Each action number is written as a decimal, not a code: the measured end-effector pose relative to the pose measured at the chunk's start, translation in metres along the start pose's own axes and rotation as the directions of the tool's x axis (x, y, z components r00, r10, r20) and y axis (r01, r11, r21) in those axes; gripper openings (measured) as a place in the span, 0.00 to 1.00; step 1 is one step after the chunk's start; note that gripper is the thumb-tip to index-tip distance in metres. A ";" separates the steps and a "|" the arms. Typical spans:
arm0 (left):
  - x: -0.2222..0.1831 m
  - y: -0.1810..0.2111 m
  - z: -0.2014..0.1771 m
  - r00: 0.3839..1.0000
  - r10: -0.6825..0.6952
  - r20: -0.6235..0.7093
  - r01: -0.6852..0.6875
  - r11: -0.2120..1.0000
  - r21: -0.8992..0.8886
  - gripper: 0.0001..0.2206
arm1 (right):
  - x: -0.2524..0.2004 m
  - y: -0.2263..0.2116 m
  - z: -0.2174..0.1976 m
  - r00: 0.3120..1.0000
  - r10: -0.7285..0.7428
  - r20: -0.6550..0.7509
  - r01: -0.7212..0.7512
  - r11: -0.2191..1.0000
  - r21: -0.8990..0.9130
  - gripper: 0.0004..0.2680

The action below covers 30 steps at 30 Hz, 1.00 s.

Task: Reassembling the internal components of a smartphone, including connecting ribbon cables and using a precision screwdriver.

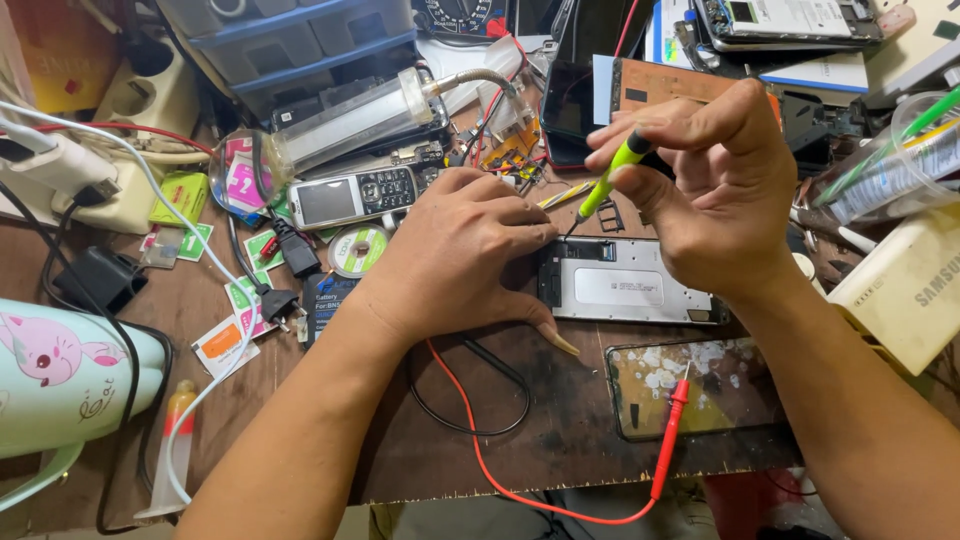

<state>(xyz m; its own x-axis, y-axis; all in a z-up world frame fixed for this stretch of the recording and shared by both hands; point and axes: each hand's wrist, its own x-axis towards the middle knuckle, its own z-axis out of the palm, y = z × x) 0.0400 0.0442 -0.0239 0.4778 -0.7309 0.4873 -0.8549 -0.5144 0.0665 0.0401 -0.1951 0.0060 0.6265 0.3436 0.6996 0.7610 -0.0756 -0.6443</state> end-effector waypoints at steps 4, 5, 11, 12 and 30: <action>0.000 0.001 -0.001 1.000 0.001 0.007 -0.001 1.000 -0.007 0.33 | -0.003 0.009 -0.006 0.997 -0.048 -0.063 0.045 0.998 -0.049 0.17; 0.000 0.000 -0.001 1.000 0.001 0.005 -0.001 1.000 -0.008 0.33 | -0.002 0.004 -0.006 1.000 -0.009 -0.010 0.009 1.000 -0.012 0.13; 0.001 0.001 -0.003 1.000 0.012 0.009 -0.012 1.000 0.004 0.33 | -0.006 0.006 0.000 0.990 0.141 0.018 -0.142 0.979 0.145 0.13; 0.001 0.001 -0.004 1.000 0.014 0.011 -0.014 1.000 0.008 0.33 | -0.007 0.008 0.001 0.991 0.137 -0.006 -0.134 0.978 0.162 0.12; 0.003 0.002 -0.006 1.000 0.010 0.015 -0.009 1.000 -0.016 0.35 | -0.005 0.009 0.001 0.998 0.033 -0.053 -0.031 0.999 0.028 0.17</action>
<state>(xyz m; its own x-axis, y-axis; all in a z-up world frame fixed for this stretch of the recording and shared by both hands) 0.0384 0.0434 -0.0173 0.4726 -0.7426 0.4745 -0.8625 -0.5003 0.0762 0.0435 -0.1967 -0.0040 0.6591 0.2909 0.6935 0.7360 -0.0600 -0.6743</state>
